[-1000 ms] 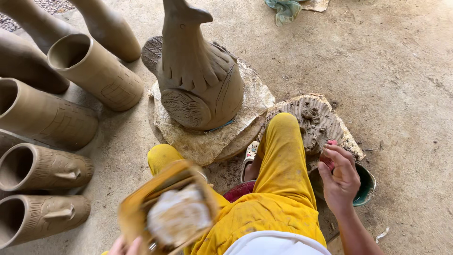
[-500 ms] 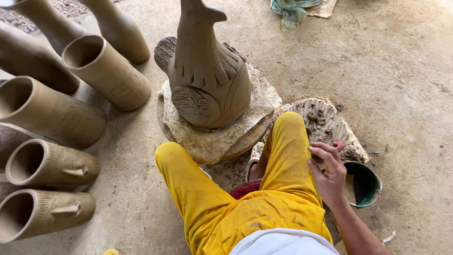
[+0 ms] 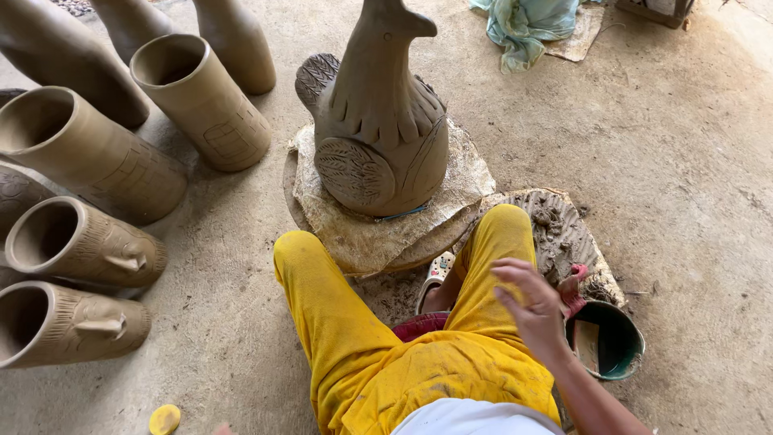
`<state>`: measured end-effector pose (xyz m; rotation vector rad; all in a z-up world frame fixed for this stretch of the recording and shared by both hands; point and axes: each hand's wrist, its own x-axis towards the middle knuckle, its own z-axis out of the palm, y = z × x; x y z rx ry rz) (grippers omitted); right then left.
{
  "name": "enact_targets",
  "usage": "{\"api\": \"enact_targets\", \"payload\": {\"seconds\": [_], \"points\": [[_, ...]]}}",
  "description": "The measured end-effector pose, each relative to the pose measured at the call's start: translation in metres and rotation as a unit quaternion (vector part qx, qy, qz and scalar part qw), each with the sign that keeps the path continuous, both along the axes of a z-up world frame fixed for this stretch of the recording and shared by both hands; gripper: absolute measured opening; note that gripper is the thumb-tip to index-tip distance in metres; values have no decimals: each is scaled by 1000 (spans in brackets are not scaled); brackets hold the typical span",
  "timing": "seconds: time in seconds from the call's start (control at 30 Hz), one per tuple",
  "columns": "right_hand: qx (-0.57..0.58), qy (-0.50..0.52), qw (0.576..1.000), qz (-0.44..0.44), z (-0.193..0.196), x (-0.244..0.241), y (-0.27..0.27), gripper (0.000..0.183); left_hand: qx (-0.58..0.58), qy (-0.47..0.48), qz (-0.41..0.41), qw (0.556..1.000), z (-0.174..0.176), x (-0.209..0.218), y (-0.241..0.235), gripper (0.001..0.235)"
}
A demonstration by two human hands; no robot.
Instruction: The person carves decorative details into a clay bird sculpture using a metal stylus tool, alternating between carving and smoothing the clay with their fingers.
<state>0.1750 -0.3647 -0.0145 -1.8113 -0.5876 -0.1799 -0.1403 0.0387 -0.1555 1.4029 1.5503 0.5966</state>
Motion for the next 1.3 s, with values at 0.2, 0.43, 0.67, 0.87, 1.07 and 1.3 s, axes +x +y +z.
{"api": "enact_targets", "payload": {"seconds": [0.2,0.43,0.67,0.87,1.07,1.3], "points": [[-71,-15,970,234,30,-32,72,47,-67,-517,-277,807,111,166,-79,55],[-12,122,986,112,10,-14,61,44,-268,-514,-436,689,183,277,-197,56],[117,164,972,117,-14,-2,51,21,-149,-422,-446,775,170,299,-164,47],[96,242,947,187,5,15,72,22,-171,-454,-430,761,147,307,-150,12],[57,224,952,200,14,36,89,40,-40,-415,-449,790,143,311,-147,9],[3,146,986,81,5,84,96,57,111,152,-633,751,86,318,-115,68]]}}
